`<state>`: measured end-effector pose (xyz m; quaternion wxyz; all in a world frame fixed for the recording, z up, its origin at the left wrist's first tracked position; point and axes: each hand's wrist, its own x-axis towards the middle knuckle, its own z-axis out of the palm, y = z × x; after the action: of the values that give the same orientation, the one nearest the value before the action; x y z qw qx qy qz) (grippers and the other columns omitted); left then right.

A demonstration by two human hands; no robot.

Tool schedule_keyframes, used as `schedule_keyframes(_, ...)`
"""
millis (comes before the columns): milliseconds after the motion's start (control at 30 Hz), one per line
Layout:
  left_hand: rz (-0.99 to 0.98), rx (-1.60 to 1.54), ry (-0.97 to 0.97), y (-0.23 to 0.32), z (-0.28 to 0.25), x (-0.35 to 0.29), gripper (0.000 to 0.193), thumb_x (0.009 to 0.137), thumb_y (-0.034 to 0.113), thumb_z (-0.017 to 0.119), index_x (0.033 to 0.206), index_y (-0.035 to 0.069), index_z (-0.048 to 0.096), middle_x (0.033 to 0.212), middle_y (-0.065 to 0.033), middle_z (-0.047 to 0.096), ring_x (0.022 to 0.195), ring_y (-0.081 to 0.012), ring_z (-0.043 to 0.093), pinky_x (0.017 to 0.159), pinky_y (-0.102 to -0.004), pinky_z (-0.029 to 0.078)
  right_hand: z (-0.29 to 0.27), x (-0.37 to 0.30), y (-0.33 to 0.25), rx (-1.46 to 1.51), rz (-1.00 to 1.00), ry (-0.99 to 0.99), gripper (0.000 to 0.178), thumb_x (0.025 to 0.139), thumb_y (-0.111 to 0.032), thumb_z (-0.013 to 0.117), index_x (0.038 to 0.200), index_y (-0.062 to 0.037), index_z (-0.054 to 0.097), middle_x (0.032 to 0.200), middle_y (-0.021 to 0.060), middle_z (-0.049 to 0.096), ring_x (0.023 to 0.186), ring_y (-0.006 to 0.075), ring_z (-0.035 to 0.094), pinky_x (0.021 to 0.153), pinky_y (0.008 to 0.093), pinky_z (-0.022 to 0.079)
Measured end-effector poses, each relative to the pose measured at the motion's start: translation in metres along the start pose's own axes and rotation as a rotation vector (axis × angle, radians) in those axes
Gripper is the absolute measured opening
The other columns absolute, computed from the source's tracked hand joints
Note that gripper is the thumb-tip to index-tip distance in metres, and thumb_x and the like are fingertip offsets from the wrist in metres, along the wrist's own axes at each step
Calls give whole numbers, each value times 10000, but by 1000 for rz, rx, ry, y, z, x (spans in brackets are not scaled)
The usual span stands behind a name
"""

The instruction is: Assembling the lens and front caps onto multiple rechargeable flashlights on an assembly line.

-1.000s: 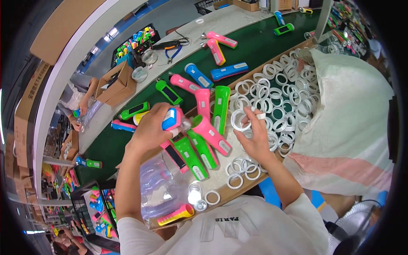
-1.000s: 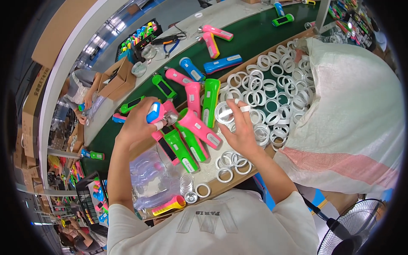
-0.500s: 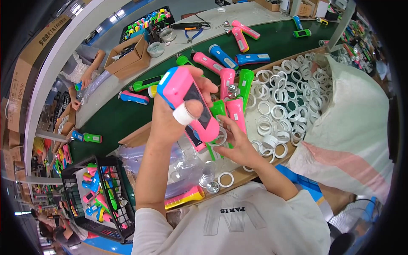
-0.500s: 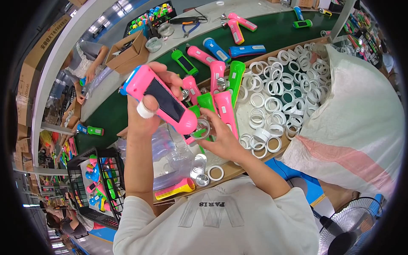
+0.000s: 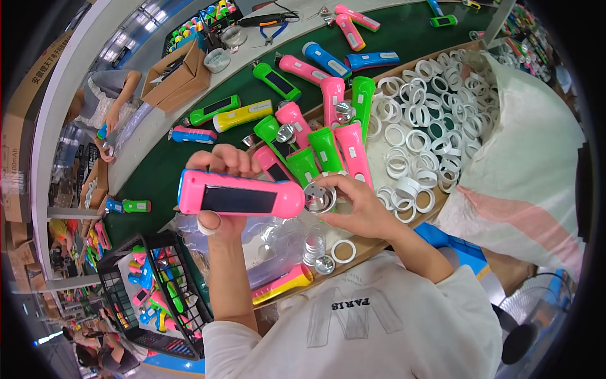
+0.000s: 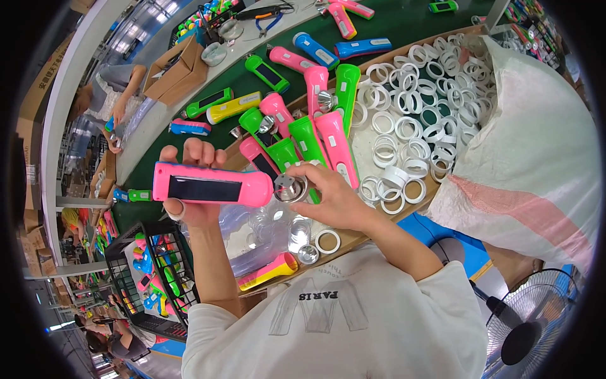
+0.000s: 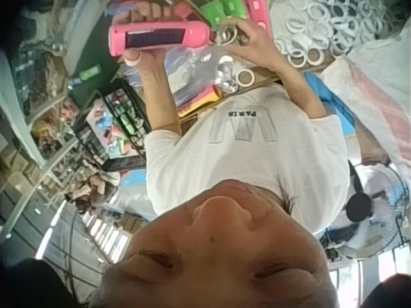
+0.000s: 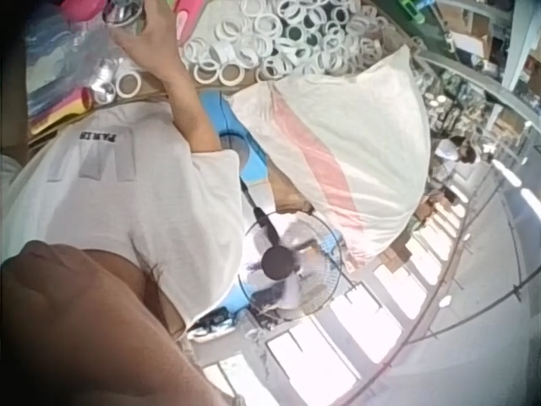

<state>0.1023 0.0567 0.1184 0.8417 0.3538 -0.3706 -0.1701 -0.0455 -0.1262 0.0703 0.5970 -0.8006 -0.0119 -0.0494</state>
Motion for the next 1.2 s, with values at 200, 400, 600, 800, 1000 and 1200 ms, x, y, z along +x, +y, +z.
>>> schedule_keyframes(200,21,-91,202,-24,11,-16,752,693,496,801,1293,226,439,881,-10,440,802,-150,423,717,-327,371,5,3,-14,-145,-122,24,669,741,-151,761,1310,-43,428,1145,176,573,979,267,607,844,385,495)
schedule_keyframes(400,59,-214,446,-43,34,-29,767,714,460,797,1340,333,371,917,-11,444,804,-150,429,735,-335,400,30,-3,8,639,-128,217,664,825,-173,718,1366,-14,367,1173,126,502,1100,217,532,941,337,436)
schedule_keyframes(600,-191,-225,387,-52,29,-63,740,734,378,797,1319,271,357,1216,-111,518,1145,-287,517,1019,-527,392,24,-7,13,393,-89,365,449,874,-114,615,1267,-22,419,1164,118,496,1060,158,503,917,283,418)
schedule_keyframes(800,-862,31,95,18,-12,-78,691,713,308,819,1216,-4,463,1000,-199,646,751,-249,684,507,-271,544,-9,-4,-11,-230,-483,216,429,760,-171,721,1135,-40,562,1095,143,560,953,308,575,841,373,464)
schedule_keyframes(1000,-760,422,-410,46,11,-61,595,716,227,804,1211,-22,587,1028,-131,689,946,-206,665,794,-300,513,-13,-24,-67,-322,-997,114,412,787,-422,655,1000,-74,597,974,99,627,882,282,607,828,484,496)
schedule_keyframes(1200,69,1578,-737,-7,16,-45,598,553,1,686,1146,9,606,1206,-159,605,720,-243,591,625,-358,526,-22,20,14,891,570,141,382,972,-357,468,1157,-37,567,1015,79,613,952,151,601,846,306,495)
